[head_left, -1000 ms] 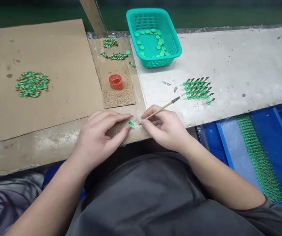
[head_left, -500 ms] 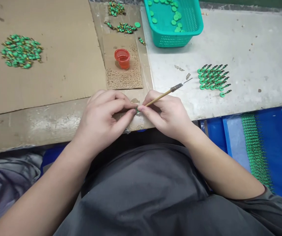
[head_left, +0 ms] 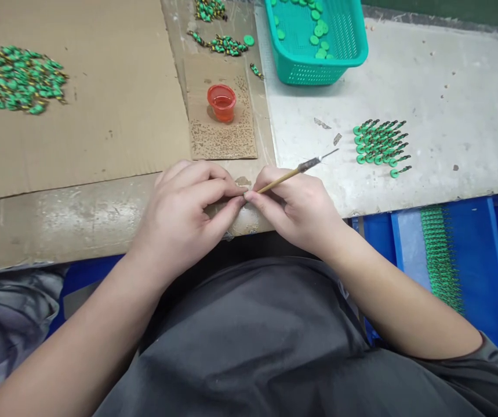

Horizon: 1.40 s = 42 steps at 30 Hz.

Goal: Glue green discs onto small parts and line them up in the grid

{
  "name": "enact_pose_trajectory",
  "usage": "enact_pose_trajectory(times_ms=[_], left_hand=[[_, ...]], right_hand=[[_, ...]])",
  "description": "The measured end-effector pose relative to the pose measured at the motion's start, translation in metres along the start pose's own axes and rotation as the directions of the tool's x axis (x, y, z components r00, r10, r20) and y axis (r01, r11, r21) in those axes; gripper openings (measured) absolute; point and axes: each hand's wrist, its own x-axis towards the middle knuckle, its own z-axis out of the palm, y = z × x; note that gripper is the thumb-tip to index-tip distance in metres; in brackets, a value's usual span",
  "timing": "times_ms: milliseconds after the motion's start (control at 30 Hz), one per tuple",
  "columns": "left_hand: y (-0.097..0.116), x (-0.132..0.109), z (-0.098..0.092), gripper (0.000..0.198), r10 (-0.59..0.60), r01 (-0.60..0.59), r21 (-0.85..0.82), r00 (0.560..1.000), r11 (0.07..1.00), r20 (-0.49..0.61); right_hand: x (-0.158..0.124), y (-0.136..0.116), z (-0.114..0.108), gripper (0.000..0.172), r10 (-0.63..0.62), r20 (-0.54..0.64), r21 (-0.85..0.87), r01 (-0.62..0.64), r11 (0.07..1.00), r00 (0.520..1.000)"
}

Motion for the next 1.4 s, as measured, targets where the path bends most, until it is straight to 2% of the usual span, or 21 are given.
enact_pose_trajectory(times_ms=[100,233,367,433,533,633,733,800,867,933,1000,1133,1267,1400], left_hand=[[0.0,0.001,0.0,0.032,-0.018,0.018,-0.022,1.0,1.0,-0.007],[-0.001,0.0,0.002,0.031,0.015,-0.016,-0.016,1.0,1.0,-0.02],[-0.003,-0.001,0.001,0.024,0.026,-0.026,-0.014,0.999,1.0,-0.031],[-0.004,-0.001,-0.003,0.024,0.035,-0.035,-0.018,0.999,0.999,-0.008],[-0.003,-0.002,-0.01,0.027,0.072,-0.07,-0.051,0.997,0.996,0.029],[0.004,-0.003,-0.01,0.028,0.066,-0.065,-0.08,0.998,0.995,0.004],[0.013,-0.002,-0.006,0.02,-0.003,-0.006,-0.112,0.997,0.994,-0.075],[0.02,0.0,-0.006,0.019,-0.113,0.091,-0.197,0.988,0.976,-0.103],[0.027,0.005,-0.012,0.023,-0.25,0.213,-0.347,0.966,0.913,-0.066],[0.036,0.011,-0.024,0.029,-0.329,0.301,-0.477,0.944,0.826,0.027],[0.046,0.018,-0.039,0.036,-0.322,0.316,-0.548,0.943,0.775,0.089],[0.069,0.029,-0.058,0.04,-0.279,0.284,-0.622,0.954,0.73,0.109],[0.084,0.035,-0.061,0.041,-0.293,0.302,-0.662,0.947,0.686,0.129],[0.091,0.04,-0.061,0.045,-0.309,0.327,-0.683,0.939,0.653,0.154]], right_hand=[[0.001,-0.002,0.004,0.024,0.001,0.006,-0.007,-0.001,1.0,1.0],[0.002,-0.006,0.01,0.025,-0.023,-0.014,0.026,0.023,0.999,1.0],[-0.001,-0.008,0.006,0.023,0.077,-0.044,0.052,-0.074,0.996,0.996],[-0.008,-0.007,0.0,0.023,0.166,-0.144,0.111,-0.151,0.982,0.975],[-0.021,-0.005,-0.009,0.022,0.287,-0.298,0.214,-0.229,0.949,0.911],[-0.032,-0.001,-0.015,0.021,0.335,-0.335,0.248,-0.261,0.933,0.881],[-0.036,0.002,-0.015,0.019,0.309,-0.336,0.232,-0.24,0.943,0.89],[-0.037,0.004,-0.014,0.018,0.28,-0.341,0.212,-0.217,0.953,0.898],[-0.037,0.005,-0.013,0.018,0.252,-0.342,0.185,-0.198,0.963,0.905],[-0.037,0.005,-0.013,0.018,0.22,-0.339,0.154,-0.177,0.972,0.915],[-0.037,0.006,-0.013,0.018,0.19,-0.339,0.133,-0.153,0.979,0.921],[-0.038,0.007,-0.012,0.017,0.159,-0.338,0.119,-0.125,0.985,0.928],[-0.04,0.009,-0.01,0.019,0.136,-0.327,0.118,-0.103,0.988,0.935],[-0.037,0.013,-0.006,0.02,0.136,-0.317,0.158,-0.089,0.983,0.939]])
